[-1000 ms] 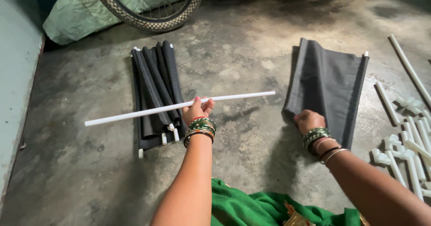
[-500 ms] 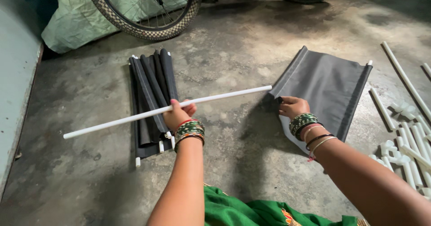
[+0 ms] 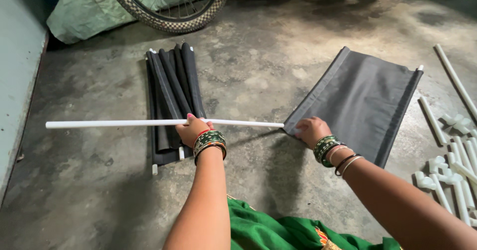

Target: The person inserts white plastic rods into black fabric sleeves and folds the fabric around them. They repeat this process with multiple rods and fabric pieces, stacking the completed units on the floor.

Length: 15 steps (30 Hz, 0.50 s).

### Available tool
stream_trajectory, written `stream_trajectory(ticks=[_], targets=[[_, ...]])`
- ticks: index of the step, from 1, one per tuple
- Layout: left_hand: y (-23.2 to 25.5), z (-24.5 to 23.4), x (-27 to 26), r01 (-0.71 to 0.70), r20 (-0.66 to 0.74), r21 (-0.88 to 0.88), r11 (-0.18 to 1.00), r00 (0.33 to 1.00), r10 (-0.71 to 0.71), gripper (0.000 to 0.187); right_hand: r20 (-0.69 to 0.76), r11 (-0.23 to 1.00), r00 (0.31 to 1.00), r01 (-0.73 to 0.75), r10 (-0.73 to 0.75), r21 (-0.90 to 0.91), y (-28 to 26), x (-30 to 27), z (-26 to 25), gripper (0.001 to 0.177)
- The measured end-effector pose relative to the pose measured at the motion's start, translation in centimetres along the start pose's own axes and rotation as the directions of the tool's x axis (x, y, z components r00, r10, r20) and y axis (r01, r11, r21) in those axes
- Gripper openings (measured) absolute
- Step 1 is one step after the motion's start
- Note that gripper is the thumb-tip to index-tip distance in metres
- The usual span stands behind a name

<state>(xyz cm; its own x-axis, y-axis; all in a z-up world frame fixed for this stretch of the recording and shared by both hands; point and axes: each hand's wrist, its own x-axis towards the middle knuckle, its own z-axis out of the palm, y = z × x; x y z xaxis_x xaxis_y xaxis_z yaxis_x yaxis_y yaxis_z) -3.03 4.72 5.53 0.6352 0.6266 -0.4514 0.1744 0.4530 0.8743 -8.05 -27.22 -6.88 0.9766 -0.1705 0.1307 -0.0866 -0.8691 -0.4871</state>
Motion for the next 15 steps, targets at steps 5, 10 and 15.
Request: stream_trajectory(ticks=[5,10,15], targets=[[-0.1,-0.5,0.3,-0.006,-0.081,0.089,0.996,0.997,0.013,0.025,0.078,0.997,0.995,-0.065,0.068,-0.046,-1.1,-0.4,1.6,0.045],[-0.6,-0.2,0.7,-0.005,-0.067,0.142,0.99,0.998,0.015,0.026,0.083,0.993,0.995,-0.043,0.052,-0.11,-2.5,-0.2,1.6,0.044],[-1.1,-0.1,1.2,0.037,-0.036,0.034,0.999,0.999,-0.035,0.026,0.095,0.989,0.994,-0.043,0.057,-0.141,-2.8,0.0,1.7,0.043]])
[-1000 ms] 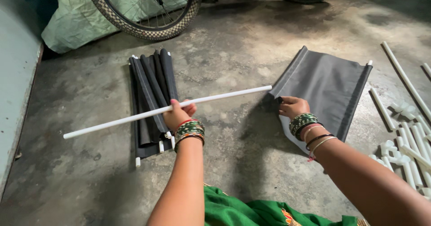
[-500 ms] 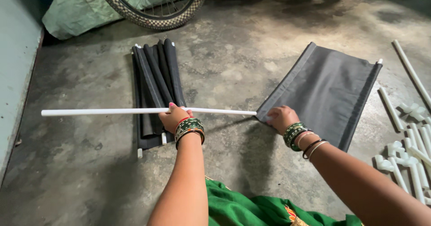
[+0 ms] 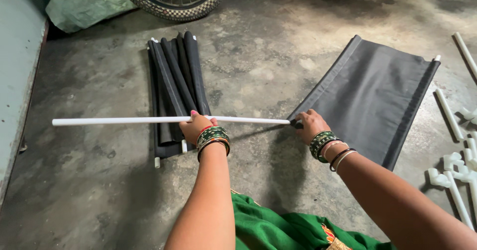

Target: The person inserts white plastic rods into black fabric sleeves and folds the fabric around them. They repeat this process with multiple rods and fabric pieces, stacking the completed units on the floor.

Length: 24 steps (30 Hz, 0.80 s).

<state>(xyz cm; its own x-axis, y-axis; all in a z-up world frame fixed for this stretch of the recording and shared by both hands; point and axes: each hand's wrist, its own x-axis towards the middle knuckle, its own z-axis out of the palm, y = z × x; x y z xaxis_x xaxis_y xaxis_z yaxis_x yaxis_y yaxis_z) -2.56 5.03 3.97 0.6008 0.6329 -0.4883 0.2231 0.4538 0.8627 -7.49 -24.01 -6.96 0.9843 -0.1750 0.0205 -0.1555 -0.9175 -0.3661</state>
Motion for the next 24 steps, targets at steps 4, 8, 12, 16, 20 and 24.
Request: stream_trajectory(ticks=[4,8,12,16,20,24], targets=[[0.1,-0.1,0.1,0.057,0.002,-0.004,0.998,0.998,-0.057,0.026,-0.019,1.0,1.0,0.001,0.0,0.024,0.4,0.5,0.4,0.038],[0.1,-0.2,0.0,0.066,0.003,-0.004,0.998,0.998,-0.066,0.026,-0.094,0.995,0.995,0.036,-0.027,0.094,1.0,1.4,1.2,0.022],[0.0,-0.1,-0.3,0.017,0.015,-0.006,1.0,1.0,-0.017,0.024,-0.077,0.994,0.997,-0.012,0.02,0.112,1.3,2.0,1.6,0.019],[-0.1,0.0,-0.1,0.002,0.001,0.005,1.0,1.0,-0.002,0.024,-0.06,0.994,0.998,-0.019,0.025,0.105,1.1,1.9,1.6,0.024],[-0.5,-0.1,0.5,0.002,0.025,-0.028,1.0,1.0,-0.001,0.025,-0.048,0.995,0.998,-0.026,0.03,0.098,0.7,1.9,1.7,0.024],[-1.5,0.0,1.1,0.013,0.053,-0.024,1.0,0.999,-0.012,0.027,-0.077,0.991,0.996,-0.045,0.055,0.126,1.1,3.1,2.1,0.022]])
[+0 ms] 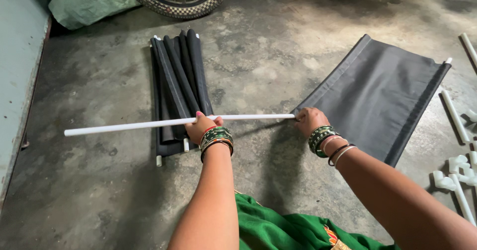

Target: The person inserts white plastic rods into black fabric sleeves and folds the fabric around them. They repeat this process with multiple rods and fabric pieces, stacking the completed units on the floor.

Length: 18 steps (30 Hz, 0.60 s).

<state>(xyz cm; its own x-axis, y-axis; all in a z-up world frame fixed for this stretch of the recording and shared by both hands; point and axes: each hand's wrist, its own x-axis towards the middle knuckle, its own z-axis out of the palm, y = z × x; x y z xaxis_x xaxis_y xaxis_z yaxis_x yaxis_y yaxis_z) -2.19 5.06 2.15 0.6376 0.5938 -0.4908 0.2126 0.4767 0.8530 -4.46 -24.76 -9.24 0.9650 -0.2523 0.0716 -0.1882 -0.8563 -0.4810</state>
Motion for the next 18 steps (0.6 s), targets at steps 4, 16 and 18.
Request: stream_trajectory(ticks=[4,16,18], targets=[[-1.3,0.2,1.9,0.008,0.006,-0.065,0.998,1.0,-0.008,0.026,-0.072,0.988,0.997,0.042,-0.031,0.149,1.2,1.6,0.8,0.017],[-5.5,0.5,6.2,0.021,0.199,-0.254,0.967,0.98,0.031,0.029,0.049,0.995,0.999,0.019,-0.024,0.1,4.4,4.9,1.2,0.04],[-6.0,0.4,6.4,0.085,0.205,-0.306,0.948,0.978,-0.021,0.03,0.037,0.995,0.999,0.015,-0.019,0.099,4.3,5.0,1.5,0.041]])
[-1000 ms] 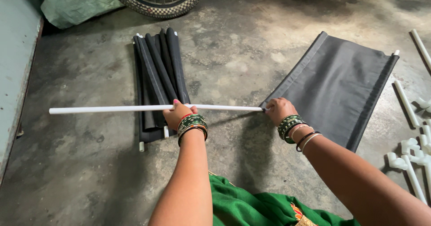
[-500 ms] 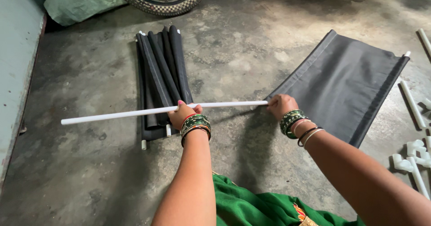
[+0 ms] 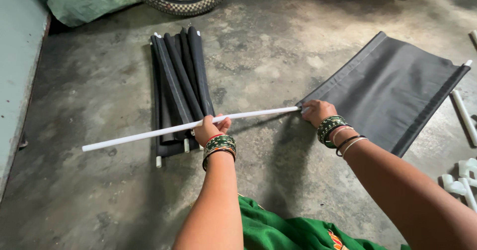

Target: The person inserts white plastic rods into black fabric sleeves and folds the fabric around them. They repeat this process with multiple rods and fabric pieces, stacking the completed units on the floor.

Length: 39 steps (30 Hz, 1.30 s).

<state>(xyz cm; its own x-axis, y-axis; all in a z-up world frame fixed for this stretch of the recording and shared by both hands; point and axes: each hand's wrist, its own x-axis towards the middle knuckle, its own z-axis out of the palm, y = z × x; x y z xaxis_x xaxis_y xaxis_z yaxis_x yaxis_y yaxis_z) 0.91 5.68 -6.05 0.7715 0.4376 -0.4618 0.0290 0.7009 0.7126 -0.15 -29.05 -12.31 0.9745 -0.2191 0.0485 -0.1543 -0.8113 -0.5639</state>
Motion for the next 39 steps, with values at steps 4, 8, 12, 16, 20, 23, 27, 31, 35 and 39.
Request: stream_trajectory(ticks=[4,8,12,16,20,23,27,31,35,39], targets=[[-1.0,-0.7,0.5,0.075,0.077,-0.055,0.996,0.995,-0.071,0.027,-0.035,0.998,0.999,-0.02,0.018,-0.056,-0.2,-0.5,0.6,0.043],[-1.4,-0.8,1.1,0.225,0.302,-0.029,0.974,0.931,-0.206,0.021,-0.077,0.991,0.99,0.111,-0.117,-0.078,-0.5,-0.1,0.4,0.051],[-2.4,-1.0,1.7,0.334,0.425,0.071,0.94,0.843,-0.331,0.02,-0.07,0.99,0.993,0.091,-0.099,-0.106,0.4,0.3,0.1,0.052],[-4.3,-0.8,2.5,0.321,0.439,0.108,0.941,0.834,-0.335,0.014,-0.177,1.0,0.984,-0.006,0.001,-0.026,2.2,-0.3,-0.3,0.058],[-6.3,-0.5,2.9,0.299,0.467,0.103,0.949,0.827,-0.312,0.015,-0.139,0.97,0.97,0.174,-0.199,-0.17,4.2,-0.8,-0.5,0.064],[-8.1,0.1,2.3,0.311,0.496,0.111,0.944,0.806,-0.324,0.017,-0.122,0.906,0.925,0.316,-0.361,-0.28,4.8,-0.4,-0.1,0.068],[-9.5,0.4,1.9,0.39,0.48,0.111,0.914,0.784,-0.393,0.017,-0.027,0.954,0.974,0.216,-0.226,-0.206,4.9,0.3,0.0,0.061],[-9.3,-0.1,3.8,0.353,0.471,0.106,0.93,0.806,-0.359,0.016,-0.089,0.992,0.99,-0.107,0.113,0.068,5.0,0.0,-0.6,0.044],[-8.8,-0.5,5.8,0.319,0.414,0.052,0.946,0.855,-0.311,0.015,-0.302,0.986,0.952,-0.011,-0.041,-0.168,5.7,-1.4,-1.8,0.05],[-9.4,-0.4,5.4,0.278,0.487,0.062,0.959,0.83,-0.272,0.014,-0.145,0.912,0.954,0.197,-0.263,-0.359,5.7,-1.5,-2.3,0.06]])
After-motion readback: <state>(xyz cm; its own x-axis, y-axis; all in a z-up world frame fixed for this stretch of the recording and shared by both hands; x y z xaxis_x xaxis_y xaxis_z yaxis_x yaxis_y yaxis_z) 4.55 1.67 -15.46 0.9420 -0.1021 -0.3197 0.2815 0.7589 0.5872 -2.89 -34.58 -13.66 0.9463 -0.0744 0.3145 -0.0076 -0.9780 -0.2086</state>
